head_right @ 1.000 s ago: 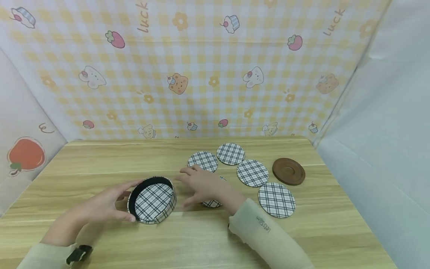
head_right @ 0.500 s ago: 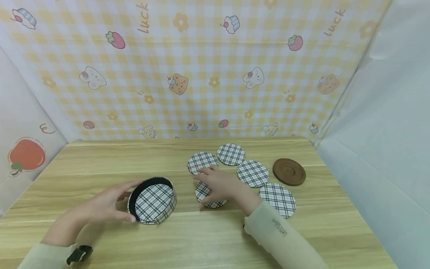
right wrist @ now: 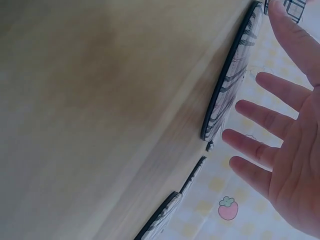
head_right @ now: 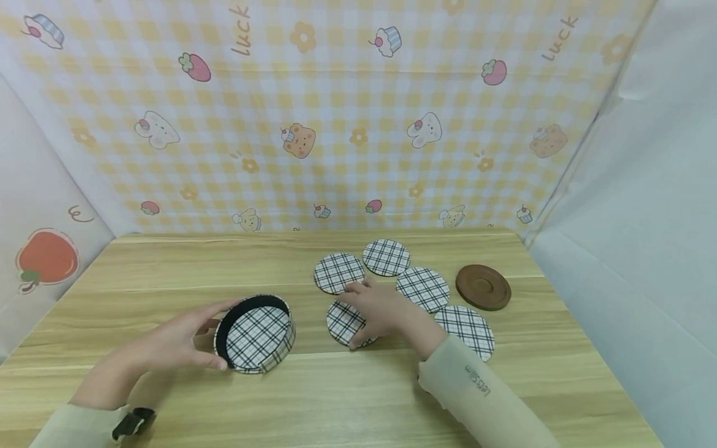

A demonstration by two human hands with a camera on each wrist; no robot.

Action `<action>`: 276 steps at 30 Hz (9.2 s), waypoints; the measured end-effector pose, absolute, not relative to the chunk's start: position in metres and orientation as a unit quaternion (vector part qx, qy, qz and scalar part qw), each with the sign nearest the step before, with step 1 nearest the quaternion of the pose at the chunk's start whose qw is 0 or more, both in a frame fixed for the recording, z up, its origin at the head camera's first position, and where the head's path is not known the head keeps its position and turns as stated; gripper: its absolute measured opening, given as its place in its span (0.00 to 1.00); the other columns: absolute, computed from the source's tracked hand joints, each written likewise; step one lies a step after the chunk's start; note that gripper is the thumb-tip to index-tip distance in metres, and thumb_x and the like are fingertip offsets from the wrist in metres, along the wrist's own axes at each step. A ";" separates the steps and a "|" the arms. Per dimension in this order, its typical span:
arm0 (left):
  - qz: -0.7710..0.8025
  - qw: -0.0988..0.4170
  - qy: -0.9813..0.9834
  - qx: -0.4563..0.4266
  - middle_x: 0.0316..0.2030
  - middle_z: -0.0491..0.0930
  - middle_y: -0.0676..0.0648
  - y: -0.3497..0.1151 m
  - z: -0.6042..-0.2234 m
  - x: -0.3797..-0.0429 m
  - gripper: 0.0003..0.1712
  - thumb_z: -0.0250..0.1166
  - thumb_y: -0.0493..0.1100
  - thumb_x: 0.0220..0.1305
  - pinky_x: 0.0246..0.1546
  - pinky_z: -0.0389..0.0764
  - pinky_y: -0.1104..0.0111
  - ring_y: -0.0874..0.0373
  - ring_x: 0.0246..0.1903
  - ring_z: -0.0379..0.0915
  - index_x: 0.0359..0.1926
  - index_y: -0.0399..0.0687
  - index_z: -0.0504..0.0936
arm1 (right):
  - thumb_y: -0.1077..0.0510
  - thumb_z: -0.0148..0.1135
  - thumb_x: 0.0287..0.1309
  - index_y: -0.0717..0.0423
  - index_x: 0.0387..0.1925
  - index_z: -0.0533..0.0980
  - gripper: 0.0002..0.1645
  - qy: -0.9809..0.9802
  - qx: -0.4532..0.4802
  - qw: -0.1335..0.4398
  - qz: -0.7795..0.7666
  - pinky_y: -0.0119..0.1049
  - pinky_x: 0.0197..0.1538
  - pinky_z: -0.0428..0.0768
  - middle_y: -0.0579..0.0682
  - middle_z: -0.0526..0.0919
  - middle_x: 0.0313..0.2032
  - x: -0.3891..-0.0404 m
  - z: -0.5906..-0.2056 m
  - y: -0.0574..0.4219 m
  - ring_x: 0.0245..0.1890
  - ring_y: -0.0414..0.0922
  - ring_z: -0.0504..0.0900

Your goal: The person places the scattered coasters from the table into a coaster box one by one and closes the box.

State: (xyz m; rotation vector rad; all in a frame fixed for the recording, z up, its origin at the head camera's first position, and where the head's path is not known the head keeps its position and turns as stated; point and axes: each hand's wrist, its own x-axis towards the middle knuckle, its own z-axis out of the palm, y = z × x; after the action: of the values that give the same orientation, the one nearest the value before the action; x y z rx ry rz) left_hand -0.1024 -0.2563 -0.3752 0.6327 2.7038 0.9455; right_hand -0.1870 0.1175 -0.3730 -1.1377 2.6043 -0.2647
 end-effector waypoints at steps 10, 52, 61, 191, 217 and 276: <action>0.323 0.105 0.916 0.215 0.67 0.69 0.32 -0.256 -0.375 -0.103 0.67 0.78 0.64 0.40 0.62 0.72 0.37 0.36 0.58 0.76 0.74 0.36 0.57 | 0.40 0.78 0.45 0.46 0.72 0.65 0.54 0.903 -0.388 0.167 -0.086 0.58 0.68 0.71 0.55 0.61 0.74 -0.185 -0.374 0.120 0.72 0.61 0.60; 0.313 0.102 0.921 0.208 0.68 0.67 0.31 -0.255 -0.373 -0.101 0.67 0.77 0.64 0.42 0.62 0.70 0.36 0.36 0.60 0.74 0.74 0.35 0.57 | 0.41 0.78 0.42 0.43 0.69 0.68 0.50 0.898 -0.400 0.158 -0.089 0.57 0.61 0.76 0.53 0.63 0.72 -0.180 -0.375 0.130 0.66 0.55 0.65; 0.313 0.102 0.921 0.211 0.68 0.67 0.30 -0.255 -0.372 -0.101 0.66 0.77 0.65 0.43 0.62 0.70 0.36 0.35 0.60 0.73 0.74 0.35 0.57 | 0.38 0.77 0.42 0.42 0.68 0.69 0.50 0.898 -0.404 0.151 -0.090 0.57 0.61 0.76 0.52 0.64 0.71 -0.178 -0.375 0.130 0.64 0.53 0.66; 0.345 0.120 0.903 0.228 0.69 0.67 0.36 -0.256 -0.375 -0.104 0.64 0.77 0.63 0.45 0.60 0.77 0.44 0.40 0.59 0.76 0.75 0.39 0.55 | 0.25 0.67 0.48 0.36 0.73 0.62 0.53 0.843 -0.528 0.084 -0.065 0.45 0.64 0.76 0.45 0.61 0.74 -0.170 -0.360 -0.012 0.67 0.46 0.62; 0.324 0.100 0.917 0.209 0.69 0.66 0.32 -0.255 -0.377 -0.103 0.68 0.78 0.64 0.39 0.64 0.69 0.37 0.36 0.60 0.74 0.74 0.34 0.57 | 0.31 0.69 0.52 0.41 0.71 0.65 0.48 0.877 -0.459 0.101 -0.104 0.51 0.69 0.73 0.49 0.63 0.73 -0.203 -0.366 0.045 0.71 0.50 0.62; 0.325 0.098 0.915 0.218 0.69 0.66 0.33 -0.254 -0.368 -0.101 0.67 0.77 0.64 0.41 0.63 0.70 0.37 0.37 0.60 0.74 0.74 0.35 0.57 | 0.39 0.71 0.55 0.42 0.73 0.64 0.47 0.910 -0.348 0.189 -0.126 0.64 0.75 0.56 0.60 0.49 0.78 -0.272 -0.383 0.085 0.76 0.67 0.47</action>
State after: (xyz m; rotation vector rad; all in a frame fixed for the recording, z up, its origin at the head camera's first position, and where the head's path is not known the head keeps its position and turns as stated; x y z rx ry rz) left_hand -0.1014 -0.2536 -0.3684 0.6460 2.7076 0.9630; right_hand -0.2724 0.0852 -0.3833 -0.9778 2.5579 -0.3542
